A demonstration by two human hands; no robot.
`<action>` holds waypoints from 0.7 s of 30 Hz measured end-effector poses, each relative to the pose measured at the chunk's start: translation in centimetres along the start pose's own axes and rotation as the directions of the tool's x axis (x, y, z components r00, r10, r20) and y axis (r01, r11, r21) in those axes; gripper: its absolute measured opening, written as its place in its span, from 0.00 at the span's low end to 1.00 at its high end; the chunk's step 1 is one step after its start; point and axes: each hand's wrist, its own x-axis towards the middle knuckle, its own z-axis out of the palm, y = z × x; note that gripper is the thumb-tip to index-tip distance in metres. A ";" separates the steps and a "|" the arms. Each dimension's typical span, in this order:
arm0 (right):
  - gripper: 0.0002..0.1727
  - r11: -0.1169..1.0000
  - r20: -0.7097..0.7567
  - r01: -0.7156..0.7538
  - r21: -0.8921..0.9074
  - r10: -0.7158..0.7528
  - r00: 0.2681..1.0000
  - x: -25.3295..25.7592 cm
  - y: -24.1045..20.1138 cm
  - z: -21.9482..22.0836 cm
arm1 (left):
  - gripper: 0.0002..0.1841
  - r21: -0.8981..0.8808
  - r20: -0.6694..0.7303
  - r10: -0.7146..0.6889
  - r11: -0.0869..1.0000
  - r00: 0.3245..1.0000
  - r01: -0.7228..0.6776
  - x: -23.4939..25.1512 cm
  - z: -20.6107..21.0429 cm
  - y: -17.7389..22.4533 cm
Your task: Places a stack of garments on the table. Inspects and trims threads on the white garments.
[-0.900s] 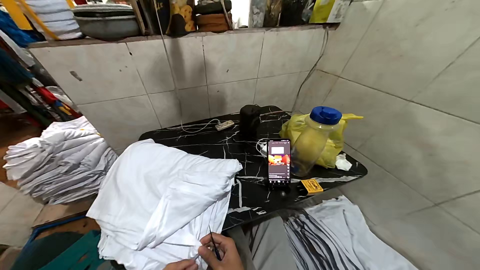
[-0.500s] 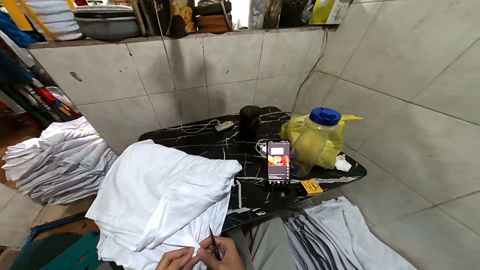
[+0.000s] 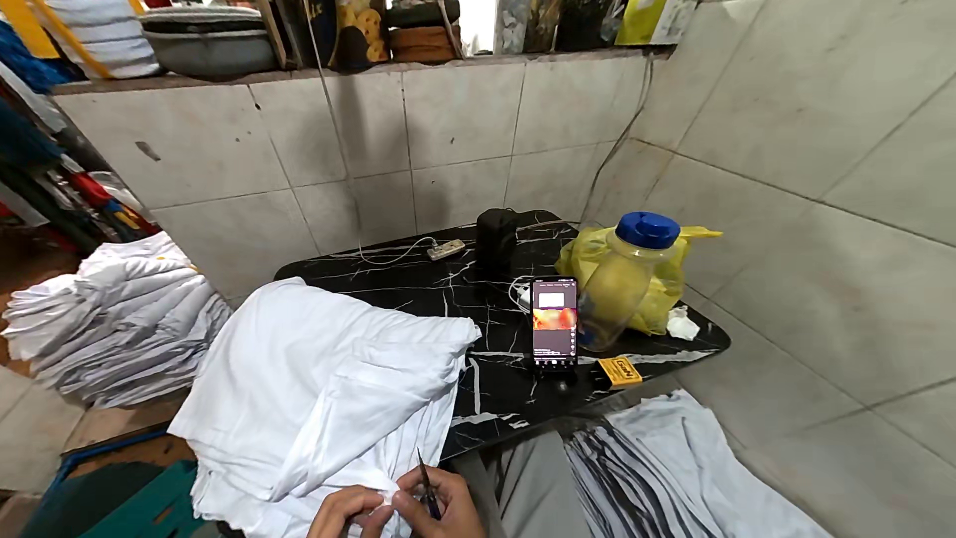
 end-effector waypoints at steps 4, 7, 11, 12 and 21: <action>0.05 1.000 0.007 0.004 0.011 -0.004 1.000 0.0 -0.1 0.1 | 0.10 -0.008 0.006 0.018 1.000 1.000 -0.018 -0.1 -0.2 -0.2; 0.05 1.000 0.012 -0.006 -0.017 0.006 1.000 0.0 -0.2 0.1 | 0.06 0.011 -0.026 0.039 0.999 0.999 -0.038 -0.2 -0.1 -0.1; 0.04 1.000 0.006 -0.007 -0.029 0.007 1.000 0.0 -0.1 0.0 | 0.03 0.093 -0.041 0.068 0.994 0.997 -0.063 -0.1 0.3 0.1; 0.04 1.000 0.005 -0.002 -0.029 0.002 1.000 0.0 0.0 -0.1 | 0.03 0.114 -0.044 0.071 0.991 0.996 -0.066 -0.1 0.4 0.2; 0.05 0.997 -0.013 0.044 -0.060 -0.045 0.999 0.0 0.0 0.0 | 0.04 0.203 -0.093 0.050 0.979 0.994 -0.030 0.8 0.9 3.4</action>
